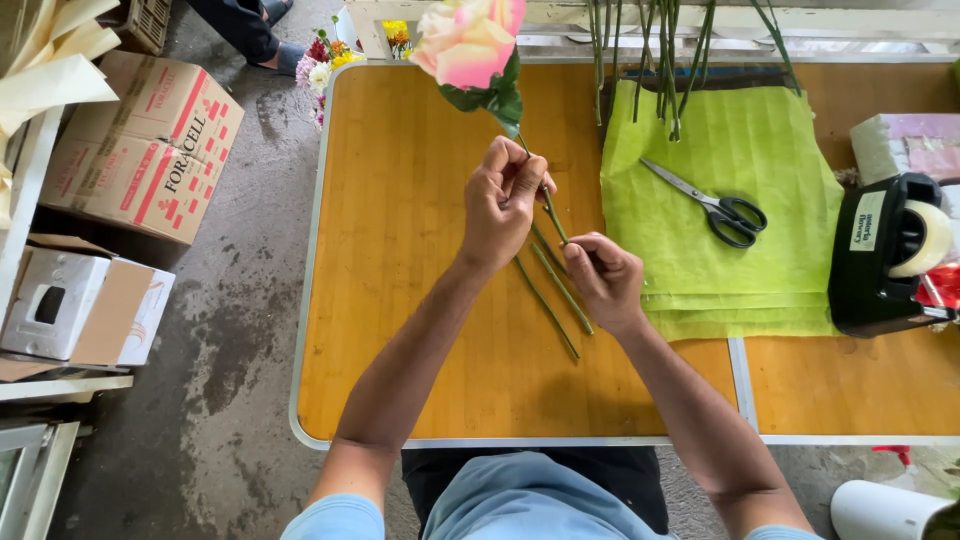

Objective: The person assembles a bouquet of artificial flowers by hand. They gather several pink and blue roses, align the stems, and secure them together using a roll of tape. The finished bouquet is then placed on a wooden table.

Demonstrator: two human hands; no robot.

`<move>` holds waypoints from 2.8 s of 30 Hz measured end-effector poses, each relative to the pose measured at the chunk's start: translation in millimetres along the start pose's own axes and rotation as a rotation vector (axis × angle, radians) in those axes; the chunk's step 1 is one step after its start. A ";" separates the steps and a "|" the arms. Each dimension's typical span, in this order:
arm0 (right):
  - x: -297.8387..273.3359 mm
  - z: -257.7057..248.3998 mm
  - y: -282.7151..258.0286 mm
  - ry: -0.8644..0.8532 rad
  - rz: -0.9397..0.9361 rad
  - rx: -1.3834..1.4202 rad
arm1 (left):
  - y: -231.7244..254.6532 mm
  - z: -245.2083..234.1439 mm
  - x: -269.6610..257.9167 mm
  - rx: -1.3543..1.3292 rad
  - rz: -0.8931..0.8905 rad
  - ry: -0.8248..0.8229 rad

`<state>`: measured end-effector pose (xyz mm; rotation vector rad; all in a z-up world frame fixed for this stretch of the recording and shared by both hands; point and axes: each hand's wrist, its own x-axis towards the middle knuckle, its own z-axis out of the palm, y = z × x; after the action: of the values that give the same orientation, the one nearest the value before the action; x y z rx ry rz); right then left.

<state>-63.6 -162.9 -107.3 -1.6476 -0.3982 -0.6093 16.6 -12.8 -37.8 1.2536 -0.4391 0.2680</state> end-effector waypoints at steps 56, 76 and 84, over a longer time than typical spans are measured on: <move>8.1 -3.8 1.0 0.044 -0.144 -0.124 | -24.1 -4.3 1.7 -0.117 -0.092 0.056; 12.3 -9.1 0.0 0.083 -0.203 -0.302 | -25.2 -5.4 4.2 0.010 -0.047 0.002; 2.8 2.3 -6.0 0.055 0.157 0.287 | -26.5 -8.9 4.8 -0.020 -0.082 -0.007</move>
<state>-64.5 -159.9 -101.0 -1.3699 -0.2970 -0.4558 33.8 -12.4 -60.4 1.2506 -0.3946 0.1891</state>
